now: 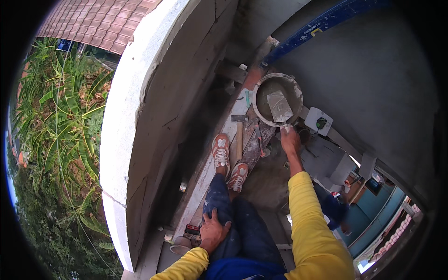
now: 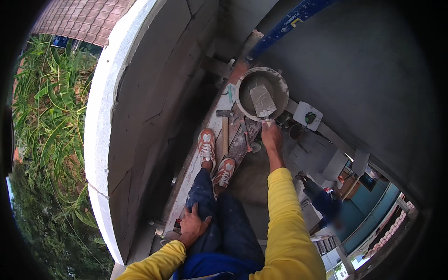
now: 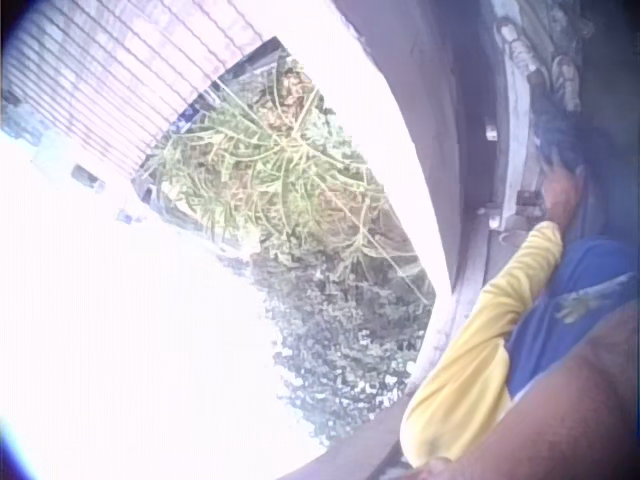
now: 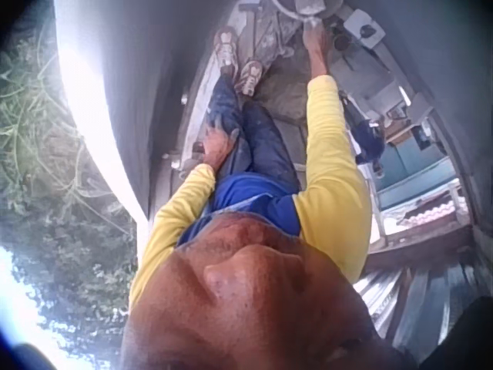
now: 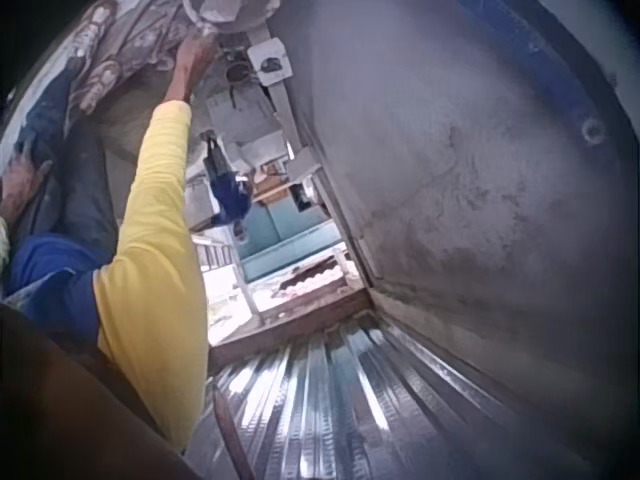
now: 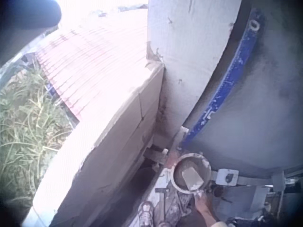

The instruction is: The person installs white roof tiles along a curved roof edge. They apply cement with a trowel, position each tile, tap it into place with a hammer, and secure it with nails. The person also uses a string line to align the tiles.

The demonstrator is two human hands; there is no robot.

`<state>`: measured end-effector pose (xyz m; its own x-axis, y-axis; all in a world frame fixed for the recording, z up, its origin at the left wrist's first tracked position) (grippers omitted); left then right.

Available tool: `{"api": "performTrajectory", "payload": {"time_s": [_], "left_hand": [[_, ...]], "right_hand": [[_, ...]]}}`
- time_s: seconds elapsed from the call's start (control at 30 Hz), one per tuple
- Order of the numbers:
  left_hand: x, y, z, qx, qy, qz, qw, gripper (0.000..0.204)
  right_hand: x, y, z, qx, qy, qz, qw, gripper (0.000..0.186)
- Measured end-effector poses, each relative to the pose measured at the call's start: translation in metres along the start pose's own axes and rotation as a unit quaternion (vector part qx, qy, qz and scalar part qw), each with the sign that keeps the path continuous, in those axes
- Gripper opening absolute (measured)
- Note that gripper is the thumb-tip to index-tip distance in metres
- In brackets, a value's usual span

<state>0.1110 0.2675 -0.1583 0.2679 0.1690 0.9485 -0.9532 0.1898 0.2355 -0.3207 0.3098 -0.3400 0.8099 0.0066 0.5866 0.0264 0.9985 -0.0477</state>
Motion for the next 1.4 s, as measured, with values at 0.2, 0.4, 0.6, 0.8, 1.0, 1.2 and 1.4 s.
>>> {"api": "performTrajectory", "payload": {"time_s": [0.2, 0.4, 0.6, 0.8, 1.0, 1.2, 1.4], "left_hand": [[-0.013, 0.010, 0.026, -0.050, -0.040, 0.006, 0.998, 0.097], [-0.016, 0.020, 0.033, -0.074, -0.058, 0.009, 0.996, 0.093], [-0.003, 0.017, 0.012, -0.058, -0.038, -0.021, 0.997, 0.092], [0.010, 0.009, 0.006, -0.005, 0.020, -0.036, 0.999, 0.091], [0.025, 0.000, -0.007, 0.058, 0.066, -0.060, 0.994, 0.085], [0.031, -0.010, -0.024, 0.103, 0.091, -0.075, 0.988, 0.085], [0.029, -0.024, -0.054, 0.129, 0.121, -0.070, 0.982, 0.086]], "right_hand": [[-0.145, -0.030, -0.035, 0.126, -0.043, -0.024, 0.991, 0.052], [-0.112, 0.003, -0.032, -0.044, 0.013, 0.016, 0.999, 0.062], [-0.048, 0.075, -0.013, -0.147, -0.071, -0.095, 0.982, 0.047], [0.039, 0.029, 0.048, -0.434, -0.175, 0.023, 0.883, 0.036], [0.125, -0.130, 0.161, -0.370, -0.220, 0.276, 0.859, 0.029], [0.162, -0.284, 0.259, -0.123, 0.192, 0.565, 0.793, 0.041], [0.177, -0.342, 0.293, 0.130, 0.384, 0.636, 0.657, 0.042]]}}
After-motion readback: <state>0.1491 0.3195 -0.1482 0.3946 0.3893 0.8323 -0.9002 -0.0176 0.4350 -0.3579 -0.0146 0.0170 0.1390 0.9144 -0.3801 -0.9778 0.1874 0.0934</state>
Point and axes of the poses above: each hand's wrist, its own x-axis away from the middle knuckle, its own z-axis out of the back of the hand, y = z × x, the point moved 4 cm from there along -x, towards the middle knuckle, and after that the axes turned 15 degrees about -z, right-handed, at the moved point
